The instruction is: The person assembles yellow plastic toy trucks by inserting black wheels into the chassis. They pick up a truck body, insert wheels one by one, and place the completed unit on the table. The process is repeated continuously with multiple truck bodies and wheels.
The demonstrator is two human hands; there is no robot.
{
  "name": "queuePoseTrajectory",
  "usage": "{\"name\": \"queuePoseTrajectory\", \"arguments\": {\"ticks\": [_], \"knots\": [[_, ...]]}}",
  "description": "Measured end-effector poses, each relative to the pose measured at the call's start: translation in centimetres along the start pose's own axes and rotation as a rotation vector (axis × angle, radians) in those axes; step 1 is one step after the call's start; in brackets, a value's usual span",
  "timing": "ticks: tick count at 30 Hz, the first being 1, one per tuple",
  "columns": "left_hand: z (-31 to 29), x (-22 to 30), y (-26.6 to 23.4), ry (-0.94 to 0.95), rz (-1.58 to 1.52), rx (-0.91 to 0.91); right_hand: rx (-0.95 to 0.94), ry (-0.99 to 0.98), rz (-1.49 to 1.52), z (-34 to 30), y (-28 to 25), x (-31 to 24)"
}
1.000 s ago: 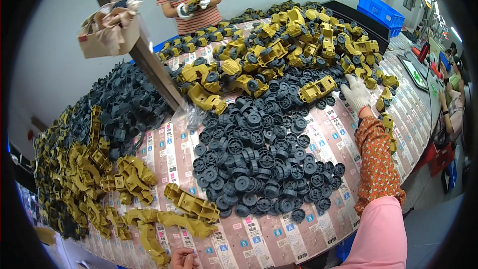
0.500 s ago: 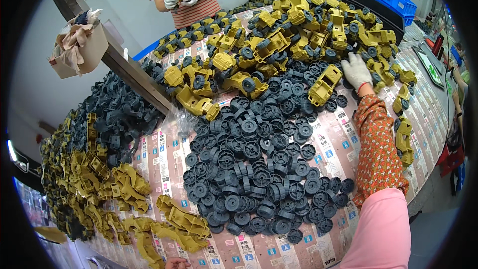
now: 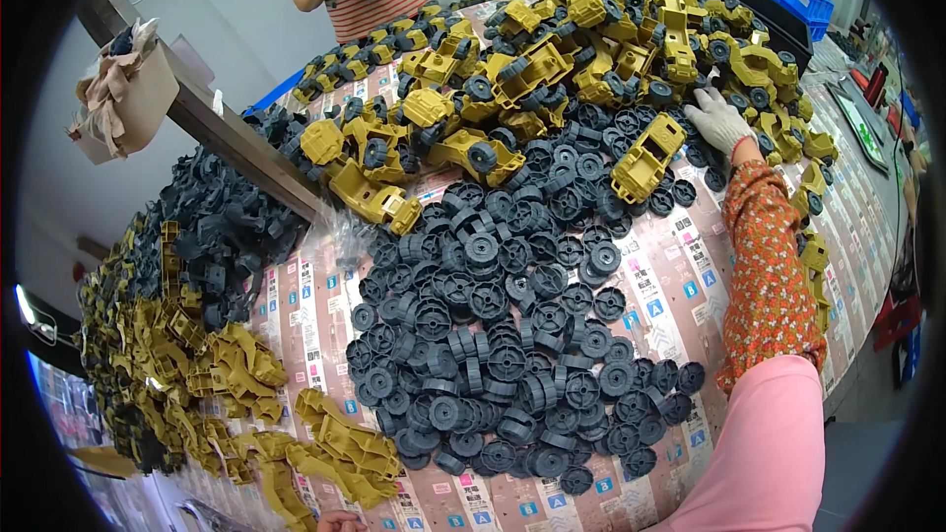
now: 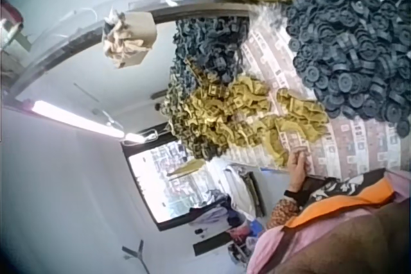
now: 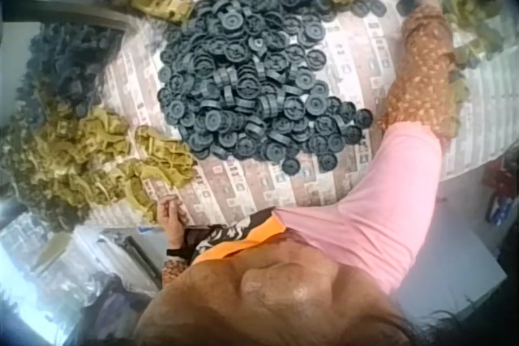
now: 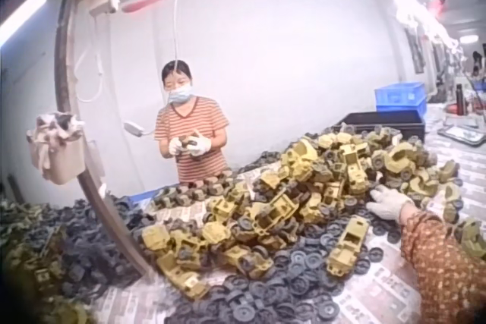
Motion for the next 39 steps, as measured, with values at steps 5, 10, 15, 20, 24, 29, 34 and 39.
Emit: {"name": "queuePoseTrajectory", "arguments": {"ticks": [5, 10, 15, 20, 24, 29, 34, 39], "knots": [[0.6, 0.0, 0.0, 0.021, -0.001, -0.016, -0.087, 0.022, -0.154, -0.2, 0.0, 0.1], [0.8, -0.4, 0.1, 0.092, 0.030, -0.001, -0.153, -0.172, -0.107, -3.7, -0.8, -1.4], [0.7, -0.5, 0.1, 0.102, 0.033, -0.008, -0.208, -0.343, -0.057, -10.7, -2.2, -5.5], [0.8, -0.6, 0.2, 0.098, -0.001, -0.046, -0.068, -0.893, -0.219, -20.2, -3.4, -9.8], [0.6, -0.7, 0.2, 0.060, -0.019, -0.040, -0.207, -0.739, 0.117, -25.8, -4.6, -13.2], [0.6, -0.6, 0.1, 0.090, 0.000, -0.047, -0.268, -0.370, 0.293, -20.8, -8.0, -11.0], [1.0, -0.5, 0.1, 0.118, 0.015, -0.037, 0.162, -0.078, 0.033, -12.6, -4.9, -2.8], [0.7, -0.9, -0.2, 0.080, 0.031, -0.003, -0.101, 0.214, -0.121, -10.6, -4.4, -0.1]]}}
Point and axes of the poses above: each hand's wrist, its own z-axis towards the middle knuckle, its own y-axis out of the palm, x = y × z, the point moved 4 cm from there along z, towards the middle knuckle, and after that the axes turned 6 degrees about z, right-handed, at the moved point
